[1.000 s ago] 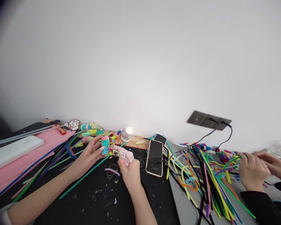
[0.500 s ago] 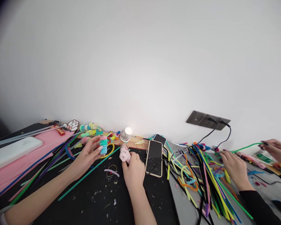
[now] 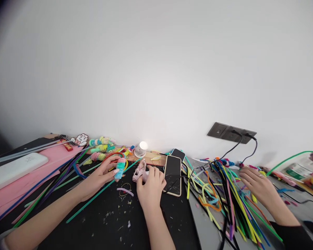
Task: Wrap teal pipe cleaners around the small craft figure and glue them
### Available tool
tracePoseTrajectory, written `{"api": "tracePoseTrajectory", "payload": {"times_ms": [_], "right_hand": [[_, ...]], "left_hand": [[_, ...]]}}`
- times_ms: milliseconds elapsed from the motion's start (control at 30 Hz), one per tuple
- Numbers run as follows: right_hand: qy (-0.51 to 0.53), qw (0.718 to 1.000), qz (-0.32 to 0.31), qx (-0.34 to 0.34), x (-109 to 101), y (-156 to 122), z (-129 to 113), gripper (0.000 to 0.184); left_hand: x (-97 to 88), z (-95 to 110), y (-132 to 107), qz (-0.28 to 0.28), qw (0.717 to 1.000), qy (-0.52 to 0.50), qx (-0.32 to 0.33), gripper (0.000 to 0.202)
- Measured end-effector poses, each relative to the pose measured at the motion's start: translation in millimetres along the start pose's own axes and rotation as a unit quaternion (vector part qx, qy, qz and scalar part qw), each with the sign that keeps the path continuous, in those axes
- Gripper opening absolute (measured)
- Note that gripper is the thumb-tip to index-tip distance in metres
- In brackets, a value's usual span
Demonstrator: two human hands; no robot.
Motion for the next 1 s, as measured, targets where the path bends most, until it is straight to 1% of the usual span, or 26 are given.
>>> {"api": "tracePoseTrajectory", "payload": {"times_ms": [100, 167, 200, 267, 333, 367, 400, 500, 600, 667, 733, 933, 1000], "right_hand": [[0.042, 0.998, 0.029, -0.021, -4, 0, 0, 0.032], [0.087, 0.994, 0.021, -0.065, -4, 0, -2, 0.031], [0.111, 0.989, 0.001, -0.095, -4, -1, -4, 0.031], [0.149, 0.974, -0.066, -0.155, -1, -4, -10, 0.032], [0.151, 0.960, -0.137, -0.194, 3, -9, -18, 0.032], [0.148, 0.954, -0.159, -0.207, 5, -12, -22, 0.034], [0.143, 0.950, -0.173, -0.216, 6, -14, -25, 0.036], [0.134, 0.950, -0.187, -0.213, 8, -16, -31, 0.044], [0.150, 0.946, -0.203, -0.205, 8, -16, -33, 0.047], [0.172, 0.943, -0.203, -0.199, 7, -15, -33, 0.046], [0.194, 0.943, -0.189, -0.193, 7, -14, -32, 0.042], [0.267, 0.936, -0.098, -0.208, 10, -12, -26, 0.034], [0.301, 0.924, -0.104, -0.209, 13, -12, -26, 0.031]], "left_hand": [[-1.3, -2, 0, -0.016, 0.998, -0.062, -0.012, 0.045], [-2.0, -5, 0, -0.024, 0.995, -0.100, -0.018, 0.045], [-2.4, -6, 0, -0.027, 0.993, -0.114, -0.017, 0.044], [-3.1, -8, 1, -0.028, 0.990, -0.140, -0.014, 0.043], [-3.5, -10, 1, -0.031, 0.986, -0.164, -0.010, 0.044], [-3.4, -10, 2, -0.034, 0.984, -0.175, -0.009, 0.046], [-3.1, -10, 2, -0.037, 0.982, -0.187, -0.009, 0.050], [-2.1, -10, 3, -0.046, 0.976, -0.215, -0.009, 0.061], [-2.6, -11, 3, -0.053, 0.970, -0.237, -0.010, 0.065], [-4.2, -13, 2, -0.058, 0.967, -0.248, -0.010, 0.067], [-6.0, -14, 2, -0.060, 0.965, -0.254, -0.008, 0.069], [-9.5, -11, 4, -0.048, 0.963, -0.263, 0.013, 0.075], [-10.8, -12, 5, -0.039, 0.961, -0.271, 0.024, 0.078]]}}
Point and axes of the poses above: each hand's wrist, its own y-axis towards the middle knuckle, its own x-axis out of the palm, z = x × y, the point moved 2 cm from there along y, towards the middle knuckle, and after that the axes turned 15 degrees about -z, right-handed, at the moved point
